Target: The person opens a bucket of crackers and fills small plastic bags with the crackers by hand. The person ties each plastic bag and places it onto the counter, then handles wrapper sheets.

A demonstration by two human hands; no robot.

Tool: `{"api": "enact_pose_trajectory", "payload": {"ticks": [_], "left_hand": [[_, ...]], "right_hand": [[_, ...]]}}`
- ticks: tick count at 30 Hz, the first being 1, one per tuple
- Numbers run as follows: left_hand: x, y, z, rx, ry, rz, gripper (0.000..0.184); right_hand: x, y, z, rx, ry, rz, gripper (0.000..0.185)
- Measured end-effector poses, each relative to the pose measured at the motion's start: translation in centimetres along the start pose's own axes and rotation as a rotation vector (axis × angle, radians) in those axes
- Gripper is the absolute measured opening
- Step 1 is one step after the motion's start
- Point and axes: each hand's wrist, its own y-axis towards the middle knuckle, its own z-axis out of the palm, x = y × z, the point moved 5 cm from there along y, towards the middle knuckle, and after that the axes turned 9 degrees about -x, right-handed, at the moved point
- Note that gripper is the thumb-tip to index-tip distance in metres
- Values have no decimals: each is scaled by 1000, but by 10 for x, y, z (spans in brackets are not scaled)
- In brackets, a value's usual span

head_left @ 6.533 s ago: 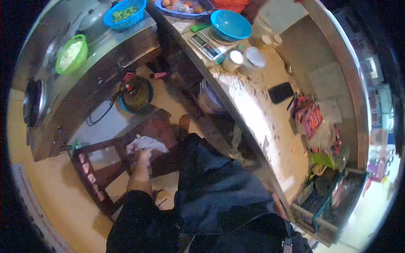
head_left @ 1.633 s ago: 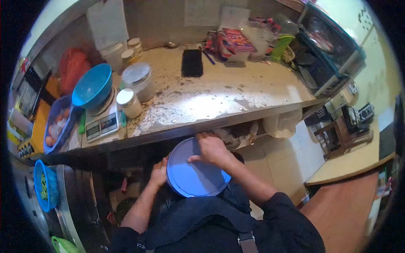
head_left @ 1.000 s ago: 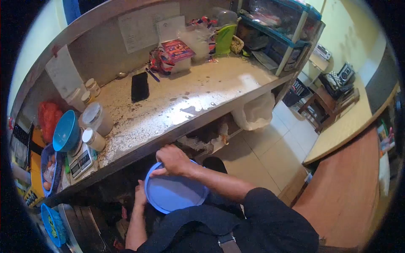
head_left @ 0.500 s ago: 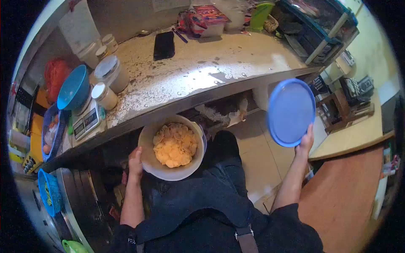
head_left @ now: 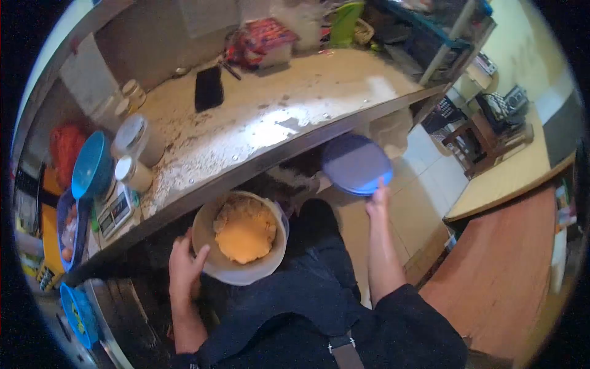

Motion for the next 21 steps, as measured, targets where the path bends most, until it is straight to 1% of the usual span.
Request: {"api": "enact_pose_trajectory", "payload": {"ticks": [2, 4, 5, 6, 7, 8, 9, 10, 11, 12, 14, 16, 18, 21], "left_hand": [[-33, -4, -20, 13, -37, -11, 61], [-54, -2, -39, -114, -187, 184, 60], [-64, 2, -46, -98, -376, 146, 57], [-89, 5, -64, -49, -499, 159, 57], [-117, 6, -81, -5, -669, 239, 58], [-142, 7, -99, 27, -829, 314, 59], [-164, 6, -114, 96, -986, 425, 59], [-184, 5, -130, 162, -1135, 537, 60], [-204, 4, -145, 317, -1257, 611, 59], [-224, 3, -157, 475, -1377, 680, 60], [-251, 5, -171, 621, -1503, 807, 57], [-268, 7, -174, 711, -1594, 908, 55], [-275, 0, -166, 758, -1633, 977, 52], [-277, -14, -149, 799, -1647, 1030, 49]], "right_hand": [[-28, 25, 33, -63, -159, -17, 44], [-27, 3, 84, 47, -227, 80, 44], [-39, 16, 96, 74, -365, -17, 48], [-39, 4, 112, 157, -373, -15, 56], [-40, -9, 128, 241, -380, -13, 65], [-45, -4, 129, 212, -569, -107, 70], [-58, 12, 127, 191, -753, -204, 74], [-59, 7, 129, 215, -817, -281, 77], [-60, 2, 131, 235, -880, -361, 80], [-47, -20, 128, 295, -830, -405, 82], [-47, -53, 108, 368, -699, -305, 82], [-31, -108, 92, 382, -675, -88, 80], [-37, -120, 60, 418, -787, -197, 76], [-34, -137, 19, 296, -979, -115, 72]]}}
